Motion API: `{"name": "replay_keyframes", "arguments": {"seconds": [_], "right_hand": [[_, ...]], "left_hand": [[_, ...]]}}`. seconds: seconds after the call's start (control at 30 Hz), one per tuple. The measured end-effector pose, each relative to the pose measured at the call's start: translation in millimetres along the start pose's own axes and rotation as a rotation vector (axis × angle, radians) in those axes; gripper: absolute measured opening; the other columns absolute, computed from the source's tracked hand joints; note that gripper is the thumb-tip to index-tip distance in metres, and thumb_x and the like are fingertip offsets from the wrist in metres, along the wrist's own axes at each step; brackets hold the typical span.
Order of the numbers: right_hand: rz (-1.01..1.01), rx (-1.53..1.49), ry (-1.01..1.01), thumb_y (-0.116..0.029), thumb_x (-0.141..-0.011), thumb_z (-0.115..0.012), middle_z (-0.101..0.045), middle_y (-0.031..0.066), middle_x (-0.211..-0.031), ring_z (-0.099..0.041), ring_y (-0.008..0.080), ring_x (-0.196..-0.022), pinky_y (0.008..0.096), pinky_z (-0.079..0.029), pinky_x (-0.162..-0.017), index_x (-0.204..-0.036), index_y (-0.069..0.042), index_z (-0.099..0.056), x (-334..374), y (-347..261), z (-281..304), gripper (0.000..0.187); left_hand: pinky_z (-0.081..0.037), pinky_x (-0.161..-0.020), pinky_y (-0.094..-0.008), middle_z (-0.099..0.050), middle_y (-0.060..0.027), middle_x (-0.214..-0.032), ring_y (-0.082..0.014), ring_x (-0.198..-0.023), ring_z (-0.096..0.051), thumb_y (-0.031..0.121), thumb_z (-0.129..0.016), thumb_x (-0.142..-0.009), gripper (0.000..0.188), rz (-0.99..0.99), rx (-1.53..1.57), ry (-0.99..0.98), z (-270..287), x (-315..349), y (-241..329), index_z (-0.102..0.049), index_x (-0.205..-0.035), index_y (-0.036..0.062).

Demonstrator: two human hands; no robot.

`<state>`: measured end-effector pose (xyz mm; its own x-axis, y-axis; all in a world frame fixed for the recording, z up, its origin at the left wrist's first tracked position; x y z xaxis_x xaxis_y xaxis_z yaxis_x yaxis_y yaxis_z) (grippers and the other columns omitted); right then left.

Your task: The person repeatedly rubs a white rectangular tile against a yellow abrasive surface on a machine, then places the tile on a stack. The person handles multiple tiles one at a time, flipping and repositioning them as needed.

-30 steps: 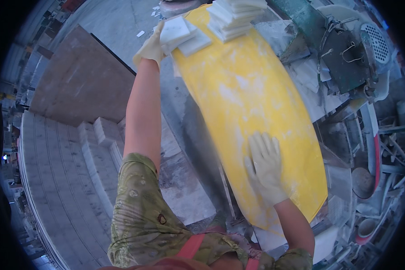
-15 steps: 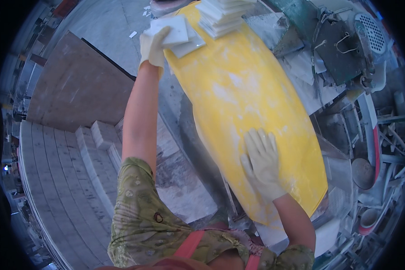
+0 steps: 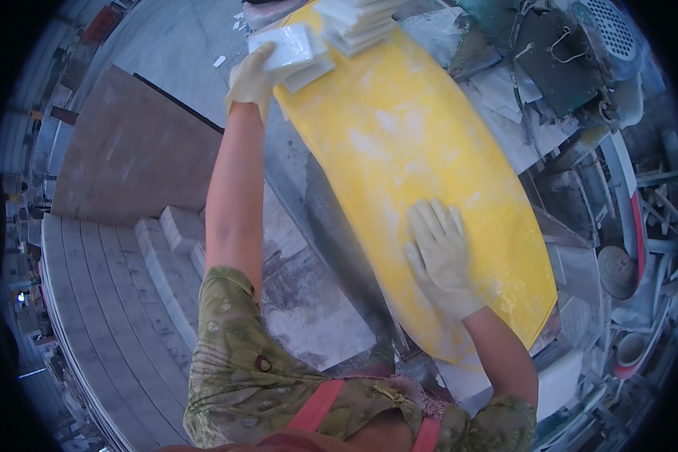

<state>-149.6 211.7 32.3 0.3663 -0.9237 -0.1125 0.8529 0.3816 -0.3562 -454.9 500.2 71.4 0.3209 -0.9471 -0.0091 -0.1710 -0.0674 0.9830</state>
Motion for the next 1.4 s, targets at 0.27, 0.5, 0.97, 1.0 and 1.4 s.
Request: {"name": "replay_keyframes", "arguments": {"seconds": [0.27, 0.5, 0.97, 1.0, 1.4], "right_hand": [[0.005, 0.022, 0.020, -0.025, -0.096, -0.058, -0.050, 0.0192, -0.150, -0.039, 0.0387, -0.145, 0.0558, -0.022, -0.123, -0.144, 0.000, -0.051, 3, 3, -1, 0.055], [0.000, -0.025, 0.049, -0.025, -0.096, -0.057, -0.050, 0.0188, -0.151, -0.039, 0.0377, -0.145, 0.0556, -0.021, -0.123, -0.143, -0.001, -0.052, 4, 2, 2, 0.053], [-0.011, -0.016, 0.045, -0.025, -0.097, -0.058, -0.051, 0.0180, -0.150, -0.040, 0.0378, -0.143, 0.0549, -0.023, -0.123, -0.142, -0.001, -0.053, 2, 2, 2, 0.052], [-0.007, -0.027, 0.050, -0.025, -0.096, -0.058, -0.051, 0.0180, -0.149, -0.041, 0.0378, -0.143, 0.0549, -0.023, -0.123, -0.142, -0.001, -0.053, 2, 2, 2, 0.052], [0.002, 0.011, 0.032, -0.025, -0.096, -0.058, -0.053, 0.0185, -0.148, -0.043, 0.0374, -0.142, 0.0542, -0.023, -0.123, -0.143, -0.001, -0.053, 2, 4, 2, 0.053]], "left_hand": [[-0.052, -0.092, -0.0367, -0.074, -0.0175, -0.114, -0.0272, -0.104, -0.070, 0.045, -0.066, -0.089, 0.057, 0.011, -0.857, -0.047, -7, -47, -8, -0.071, -0.124, 0.0006], [-0.045, -0.108, -0.0483, -0.053, -0.0220, -0.148, -0.0409, -0.134, -0.054, 0.048, -0.064, -0.086, 0.081, -0.066, -1.042, 0.144, -10, -53, -23, -0.043, -0.150, 0.0026], [-0.041, -0.108, -0.0568, -0.047, -0.0099, -0.150, -0.0375, -0.142, -0.041, 0.052, -0.085, -0.071, 0.102, -0.775, -1.977, -0.630, -39, -48, 13, -0.039, -0.157, 0.0235], [-0.040, -0.111, -0.0544, -0.047, -0.0126, -0.151, -0.0391, -0.142, -0.041, 0.055, -0.083, -0.072, 0.100, -0.687, -1.873, -0.680, -39, -50, 11, -0.039, -0.157, 0.0245], [-0.038, -0.108, -0.0566, -0.057, -0.0144, -0.144, -0.0360, -0.139, -0.047, 0.069, -0.069, -0.078, 0.083, -0.697, -1.802, -0.399, -44, -35, 19, -0.053, -0.146, 0.0236]]}}
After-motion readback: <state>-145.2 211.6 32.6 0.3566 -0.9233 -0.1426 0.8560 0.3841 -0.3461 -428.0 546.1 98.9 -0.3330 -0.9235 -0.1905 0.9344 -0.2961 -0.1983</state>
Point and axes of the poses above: each hand's wrist, its own x-axis away from the middle knuckle, its own z-axis out of the back of the hand, y = z × x, the point moved 3 cm from there along -x, towards the middle knuckle
